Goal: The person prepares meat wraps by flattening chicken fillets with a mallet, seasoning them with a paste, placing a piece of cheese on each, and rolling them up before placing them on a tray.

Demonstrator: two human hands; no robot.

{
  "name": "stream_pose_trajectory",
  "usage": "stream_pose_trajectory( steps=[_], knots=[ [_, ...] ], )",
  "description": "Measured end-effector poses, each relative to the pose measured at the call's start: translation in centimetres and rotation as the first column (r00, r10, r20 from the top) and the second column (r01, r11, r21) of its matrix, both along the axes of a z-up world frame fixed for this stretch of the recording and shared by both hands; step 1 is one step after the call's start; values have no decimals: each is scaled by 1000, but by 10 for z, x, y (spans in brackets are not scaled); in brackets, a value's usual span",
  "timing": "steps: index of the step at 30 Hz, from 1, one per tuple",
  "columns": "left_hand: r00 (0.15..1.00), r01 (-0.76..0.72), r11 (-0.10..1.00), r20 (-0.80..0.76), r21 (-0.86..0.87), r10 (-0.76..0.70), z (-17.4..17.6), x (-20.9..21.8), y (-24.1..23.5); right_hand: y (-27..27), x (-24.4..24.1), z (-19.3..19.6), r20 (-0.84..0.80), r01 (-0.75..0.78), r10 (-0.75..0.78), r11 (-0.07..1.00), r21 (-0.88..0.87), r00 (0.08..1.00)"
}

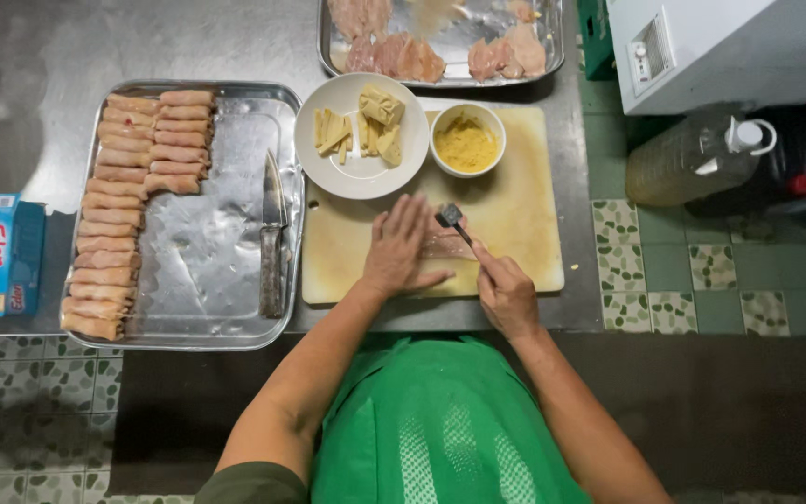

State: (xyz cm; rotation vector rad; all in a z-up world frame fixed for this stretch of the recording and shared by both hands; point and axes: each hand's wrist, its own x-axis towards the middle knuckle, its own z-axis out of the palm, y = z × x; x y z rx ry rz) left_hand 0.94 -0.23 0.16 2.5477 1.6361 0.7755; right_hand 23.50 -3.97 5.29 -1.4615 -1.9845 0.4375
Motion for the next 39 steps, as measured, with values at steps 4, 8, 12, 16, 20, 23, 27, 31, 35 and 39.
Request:
stream_pose_trajectory(
  steps=[4,8,12,16,20,23,27,31,35,39],
  knots=[
    [982,-2,960,-180,-280,-50,0,7,-1,-1,20,-10,112,-19,24,999,-44,993],
    [978,5,974,-202,-224,-51,-2,18,-9,-2,32,-20,23,-52,50,995,81,998],
    [986,26,973,-157,-228,-63,0,38,-10,6,40,-16,68,3,-2,1000,-16,998],
    [987,0,963,-154,-270,-43,-1,42,-18,-1,43,-10,-34,-8,8,1000,7,999],
    [997,-10,972,-71,-234,-7,1,36,-20,5,46,-5,38,-60,59,998,26,998],
    [999,-42,979,-32,-199,37,0,37,-26,7,54,-6,99,-46,51,998,-51,994],
    [999,-7,987,-53,-163,-2,-2,49,-35,1,63,-9,55,-65,68,996,-64,996],
    [990,-5,968,-141,-249,-31,-2,64,-37,-11,68,-11,52,-46,48,999,-25,997],
    [983,0,970,-176,-243,-44,2,61,-37,-27,66,-15,47,62,-60,998,-30,997],
    [989,62,974,-121,-220,-91,2,49,-40,-44,66,-21,10,105,-105,993,44,994]
  ],
)
